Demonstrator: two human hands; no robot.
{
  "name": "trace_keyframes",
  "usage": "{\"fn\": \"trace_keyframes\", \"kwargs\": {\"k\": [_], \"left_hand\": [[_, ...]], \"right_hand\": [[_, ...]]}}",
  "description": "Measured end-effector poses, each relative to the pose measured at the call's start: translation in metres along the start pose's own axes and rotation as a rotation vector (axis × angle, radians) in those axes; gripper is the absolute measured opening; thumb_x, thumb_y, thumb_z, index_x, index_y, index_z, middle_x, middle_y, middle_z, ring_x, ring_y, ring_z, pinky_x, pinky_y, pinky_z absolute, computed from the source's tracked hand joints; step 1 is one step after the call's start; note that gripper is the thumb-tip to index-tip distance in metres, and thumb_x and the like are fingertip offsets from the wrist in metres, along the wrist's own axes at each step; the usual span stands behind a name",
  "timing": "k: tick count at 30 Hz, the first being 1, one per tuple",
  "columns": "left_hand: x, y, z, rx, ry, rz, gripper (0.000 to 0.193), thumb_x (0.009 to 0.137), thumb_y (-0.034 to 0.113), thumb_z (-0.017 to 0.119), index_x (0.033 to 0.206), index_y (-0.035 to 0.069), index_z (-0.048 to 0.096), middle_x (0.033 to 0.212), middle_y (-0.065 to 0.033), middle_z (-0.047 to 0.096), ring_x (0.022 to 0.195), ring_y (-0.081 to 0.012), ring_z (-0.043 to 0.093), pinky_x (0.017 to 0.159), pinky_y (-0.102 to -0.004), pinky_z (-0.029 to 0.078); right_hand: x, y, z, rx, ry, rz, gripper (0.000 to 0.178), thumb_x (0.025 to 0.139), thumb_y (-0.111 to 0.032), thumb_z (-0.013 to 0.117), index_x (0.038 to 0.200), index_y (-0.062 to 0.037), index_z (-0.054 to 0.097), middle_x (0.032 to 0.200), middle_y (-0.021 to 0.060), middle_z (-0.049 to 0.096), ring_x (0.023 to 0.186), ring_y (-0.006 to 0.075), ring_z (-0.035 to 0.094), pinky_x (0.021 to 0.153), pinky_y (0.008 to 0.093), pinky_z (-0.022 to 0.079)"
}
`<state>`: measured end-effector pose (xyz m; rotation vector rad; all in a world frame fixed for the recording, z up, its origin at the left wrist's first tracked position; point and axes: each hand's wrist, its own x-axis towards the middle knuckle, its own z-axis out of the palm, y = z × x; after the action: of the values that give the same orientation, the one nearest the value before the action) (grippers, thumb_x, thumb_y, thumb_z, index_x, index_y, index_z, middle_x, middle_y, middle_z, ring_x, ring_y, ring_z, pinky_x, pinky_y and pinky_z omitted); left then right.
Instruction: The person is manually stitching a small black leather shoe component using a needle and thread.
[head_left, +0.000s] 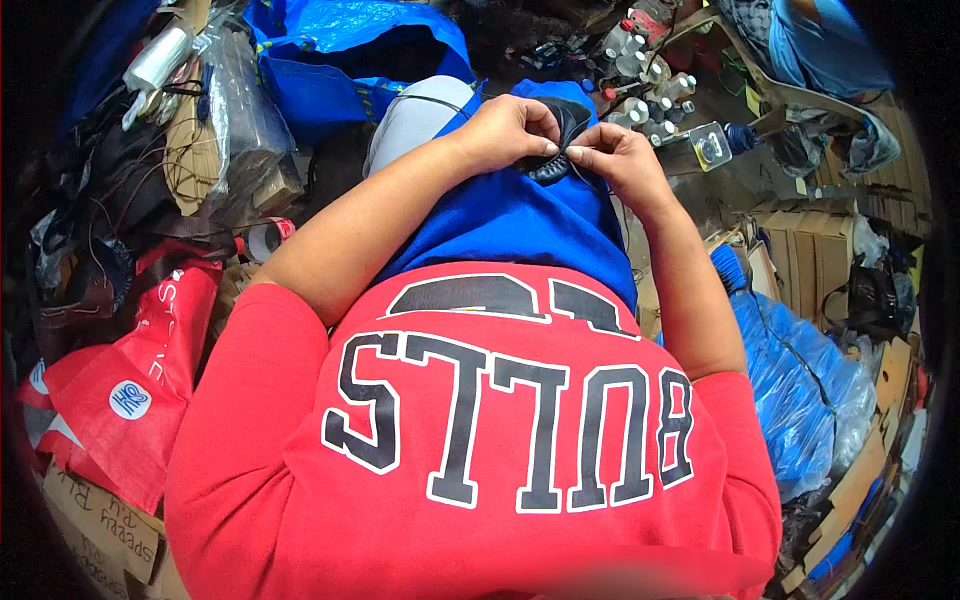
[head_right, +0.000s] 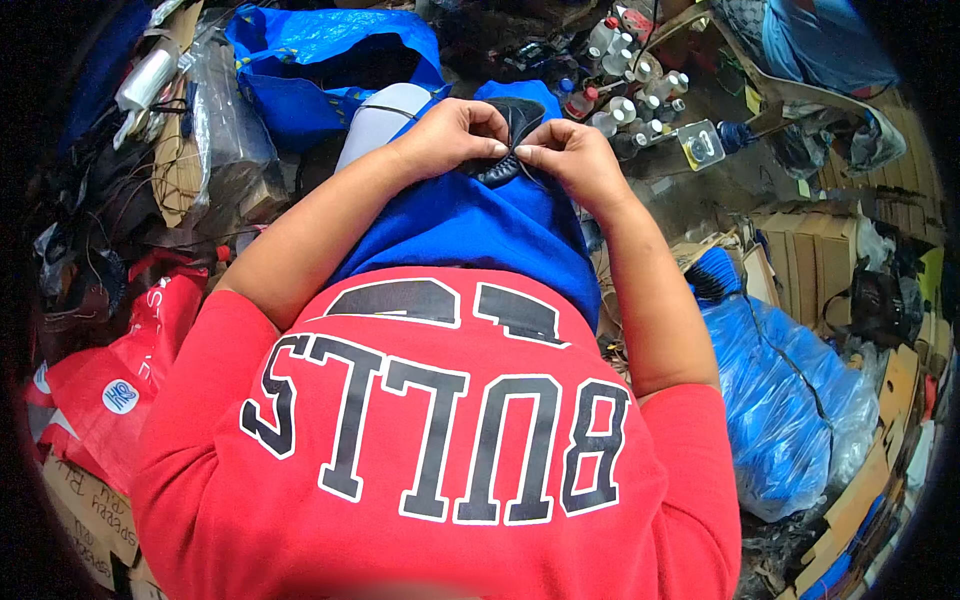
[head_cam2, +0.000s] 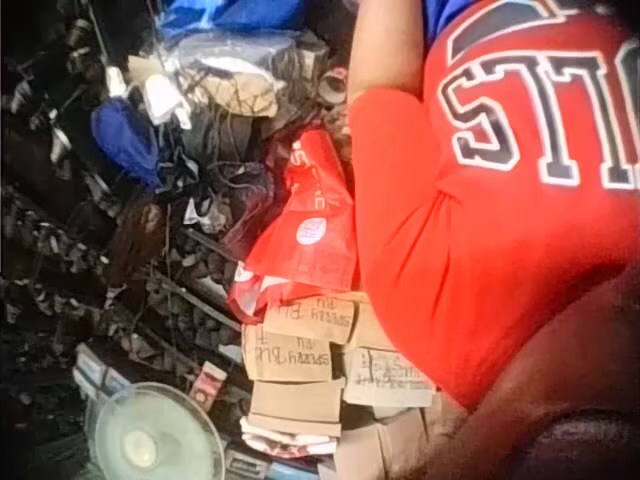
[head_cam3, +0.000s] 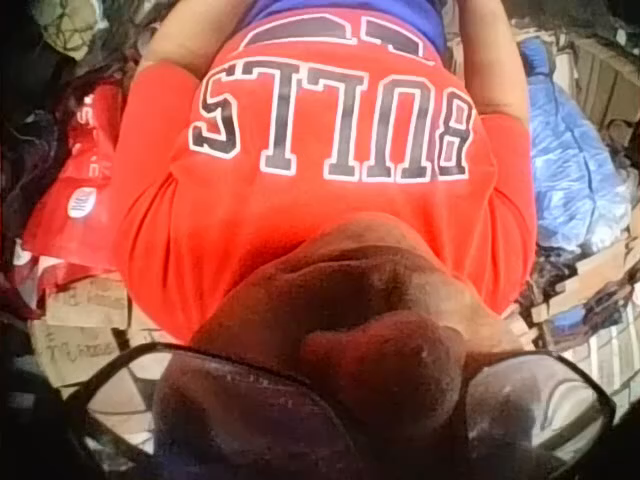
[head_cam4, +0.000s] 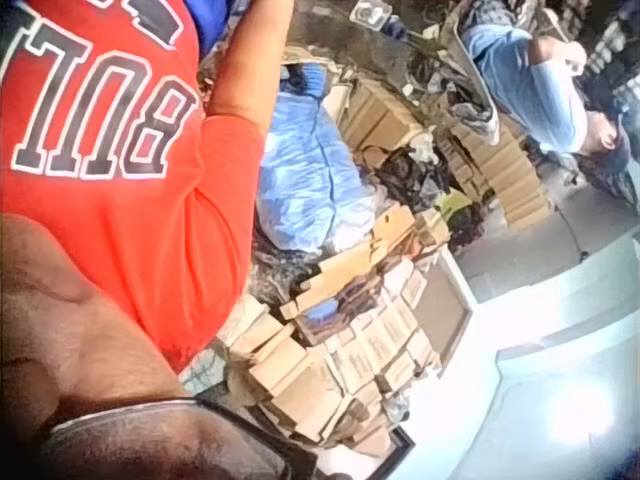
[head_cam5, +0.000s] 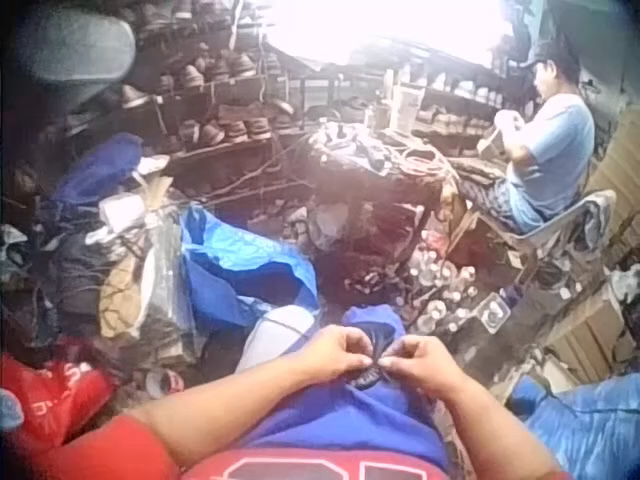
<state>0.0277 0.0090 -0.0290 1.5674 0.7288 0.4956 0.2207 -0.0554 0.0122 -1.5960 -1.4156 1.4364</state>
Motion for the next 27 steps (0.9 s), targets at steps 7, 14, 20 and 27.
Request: {"fn": "trace_keyframes", "kwargs": {"k": [7,14,20,27], "left_hand": [[-0.015,0.015,-0.019,0.127,0.04,-0.006,0.011,0.077,0.008,0.07,0.081,0.001,0.062,0.067,-0.0011,0.056,0.064,-0.0094,0.054,0.059,-0.0224,0.044],[-0.013,0.033,-0.014,0.518,-0.012,0.046,0.01,0.08,0.01,0.061,0.087,0.003,0.062,0.076,-0.0118,0.064,0.071,-0.0223,0.062,0.066,-0.033,0.048],[-0.009,0.035,-0.008,0.616,-0.088,0.163,0.012,0.084,0.009,0.054,0.093,0.003,0.059,0.084,-0.016,0.064,0.08,-0.0325,0.062,0.071,-0.0376,0.048],[-0.011,0.042,-0.013,0.752,-0.16,0.135,0.012,0.085,0.013,0.054,0.092,0.004,0.057,0.084,-0.019,0.063,0.082,-0.0373,0.061,0.068,-0.0422,0.047]], "right_hand": [[-0.007,0.016,-0.029,0.149,-0.022,-0.053,0.013,0.079,-0.014,0.07,0.082,-0.0044,0.063,0.081,-0.0017,0.061,0.077,0.0064,0.053,0.075,0.0222,0.042],[-0.027,0.025,-0.031,0.035,-0.028,-0.006,0.018,0.077,-0.017,0.073,0.084,-0.0038,0.063,0.087,-0.0005,0.059,0.079,0.0073,0.053,0.073,0.0224,0.043],[-0.01,0.001,-0.065,-0.453,0.268,-0.287,0.019,0.079,-0.022,0.066,0.084,-0.0032,0.066,0.088,0.0065,0.059,0.084,0.0187,0.056,0.077,0.0281,0.043],[-0.017,-0.025,-0.038,-0.862,0.291,-0.477,0.013,0.08,-0.019,0.062,0.087,-0.0073,0.065,0.09,0.0073,0.06,0.089,0.0259,0.057,0.08,0.0373,0.043]]}}
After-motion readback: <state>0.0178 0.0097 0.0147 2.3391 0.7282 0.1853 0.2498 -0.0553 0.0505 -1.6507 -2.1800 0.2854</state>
